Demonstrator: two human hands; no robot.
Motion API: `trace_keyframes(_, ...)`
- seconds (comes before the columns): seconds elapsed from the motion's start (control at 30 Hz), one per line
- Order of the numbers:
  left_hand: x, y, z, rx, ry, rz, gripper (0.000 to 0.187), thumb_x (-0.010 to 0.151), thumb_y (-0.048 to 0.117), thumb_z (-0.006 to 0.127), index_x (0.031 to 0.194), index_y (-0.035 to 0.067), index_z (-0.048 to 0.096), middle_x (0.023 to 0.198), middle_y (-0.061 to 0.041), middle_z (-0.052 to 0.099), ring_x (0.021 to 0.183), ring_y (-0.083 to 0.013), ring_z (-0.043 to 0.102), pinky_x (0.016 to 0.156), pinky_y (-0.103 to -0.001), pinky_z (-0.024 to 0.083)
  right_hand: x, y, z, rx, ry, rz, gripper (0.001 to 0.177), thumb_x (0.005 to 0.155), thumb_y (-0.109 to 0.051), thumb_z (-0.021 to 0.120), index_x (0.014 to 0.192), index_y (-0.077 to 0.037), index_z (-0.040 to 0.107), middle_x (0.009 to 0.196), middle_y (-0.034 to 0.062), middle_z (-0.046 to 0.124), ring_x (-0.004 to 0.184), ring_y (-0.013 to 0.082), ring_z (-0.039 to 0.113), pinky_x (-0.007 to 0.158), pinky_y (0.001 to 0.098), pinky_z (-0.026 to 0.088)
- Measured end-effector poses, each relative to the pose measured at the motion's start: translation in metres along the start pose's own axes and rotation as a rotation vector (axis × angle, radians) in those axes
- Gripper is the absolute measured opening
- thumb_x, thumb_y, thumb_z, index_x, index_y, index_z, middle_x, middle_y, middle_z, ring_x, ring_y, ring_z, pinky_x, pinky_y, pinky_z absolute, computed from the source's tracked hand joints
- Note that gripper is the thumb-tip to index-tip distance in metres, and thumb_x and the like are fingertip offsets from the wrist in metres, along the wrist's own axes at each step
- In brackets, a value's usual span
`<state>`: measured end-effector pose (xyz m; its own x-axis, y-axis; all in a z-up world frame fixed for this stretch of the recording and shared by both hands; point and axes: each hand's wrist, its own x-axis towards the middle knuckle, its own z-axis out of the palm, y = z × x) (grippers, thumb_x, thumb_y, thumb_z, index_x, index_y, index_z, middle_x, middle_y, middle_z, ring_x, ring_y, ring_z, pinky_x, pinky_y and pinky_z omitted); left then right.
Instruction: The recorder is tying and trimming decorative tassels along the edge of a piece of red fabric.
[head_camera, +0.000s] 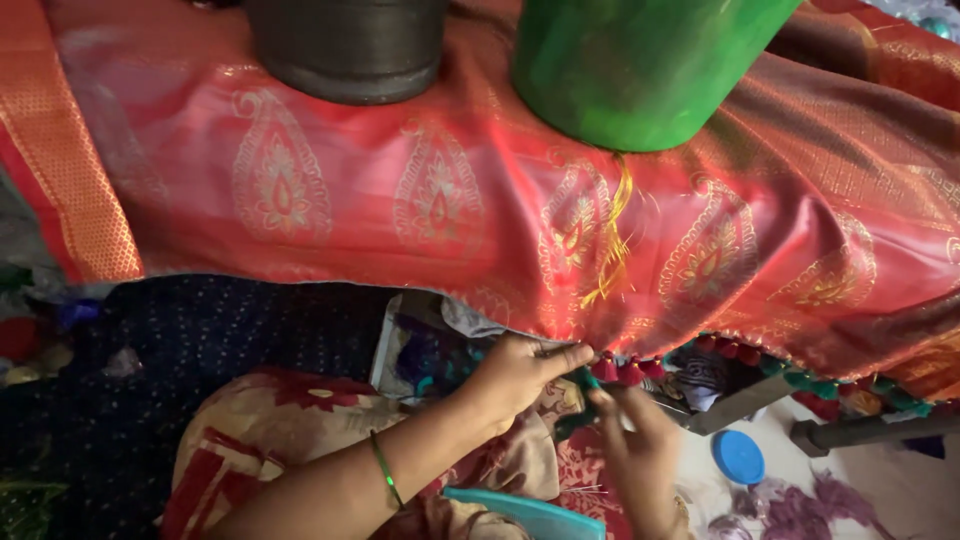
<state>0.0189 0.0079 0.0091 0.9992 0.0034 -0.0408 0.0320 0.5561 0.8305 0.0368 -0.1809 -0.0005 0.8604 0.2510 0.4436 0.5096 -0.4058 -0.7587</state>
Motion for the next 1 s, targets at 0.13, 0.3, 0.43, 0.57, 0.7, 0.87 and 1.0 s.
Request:
trace_keyframes(0.13,0.001,-0.002,0.000,0.173,0.056,0.268,0.033,0.089,0.012,0.077,0.118,0.001,0.069,0.108,-0.001,0.074,0.097,-0.0090,0.066,0.089,-0.029,0.054,0.039,-0.053,-0.051,-0.294,0.323,-0.392,0.016,0.105,-0.013,0.068,0.093,-0.005,0.074,0.082,0.0065,0.069,0.064,0.0128,0.062,0.061,0.0251,0.046)
trace_keyframes(0.3,0.003,-0.007,0.004,0.156,0.061,0.279,0.033,0.089,0.012,0.078,0.118,0.000,0.069,0.110,-0.003,0.076,0.098,-0.0105,0.067,0.089,-0.029,0.054,0.126,-0.143,-0.072,-0.478,0.275,-0.677,0.007,0.106,0.002,0.078,0.102,0.004,0.073,0.091,0.0129,0.069,0.081,0.0215,0.066,0.081,0.0333,0.051)
trace_keyframes(0.43,-0.001,-0.006,0.002,0.305,0.046,0.388,0.031,0.089,0.013,0.078,0.117,0.000,0.071,0.108,-0.004,0.077,0.096,-0.0102,0.068,0.088,-0.030,0.055,0.159,-0.189,-0.054,-0.475,0.002,-0.902,0.015,0.084,0.005,0.077,0.099,0.004,0.072,0.097,0.0182,0.068,0.085,0.0317,0.064,0.074,0.0402,0.052)
trace_keyframes(0.57,0.000,-0.006,-0.002,0.445,0.085,0.381,0.028,0.090,0.016,0.079,0.114,0.002,0.075,0.102,-0.005,0.079,0.090,-0.0099,0.069,0.084,-0.030,0.056,0.140,-0.152,-0.059,-0.496,0.059,-0.772,0.010,0.096,0.004,0.080,0.098,0.000,0.071,0.091,0.0137,0.065,0.083,0.0272,0.064,0.074,0.0377,0.050)
trace_keyframes(0.7,-0.010,0.009,0.000,0.413,0.078,0.381,0.029,0.087,0.017,0.081,0.110,0.001,0.074,0.099,-0.006,0.079,0.088,-0.0104,0.069,0.081,-0.030,0.056,0.073,-0.113,-0.051,-0.320,0.142,-0.715,0.017,0.092,0.010,0.065,0.086,-0.005,0.060,0.087,0.0077,0.068,0.075,0.0233,0.065,0.069,0.0334,0.049)
trace_keyframes(0.87,-0.020,0.026,0.005,0.280,0.079,-0.090,0.024,0.090,0.020,0.075,0.105,0.001,0.076,0.085,-0.013,0.076,0.057,-0.0170,0.051,0.051,-0.029,0.040,0.002,-0.057,-0.021,-0.217,-0.108,-0.484,0.022,0.070,0.012,0.064,0.085,-0.003,0.070,0.085,0.0084,0.070,0.081,0.0242,0.068,0.073,0.0343,0.053)
trace_keyframes(1.0,-0.001,-0.010,-0.016,-0.215,-0.048,-0.192,0.022,0.093,0.016,0.073,0.104,-0.003,0.073,0.078,-0.010,0.072,0.062,-0.0137,0.065,0.053,-0.022,0.046,-0.004,-0.014,-0.042,0.407,-0.519,-0.424,0.021,0.084,0.004,0.075,0.102,-0.006,0.068,0.102,0.0122,0.068,0.109,0.0305,0.067,0.093,0.0462,0.055)
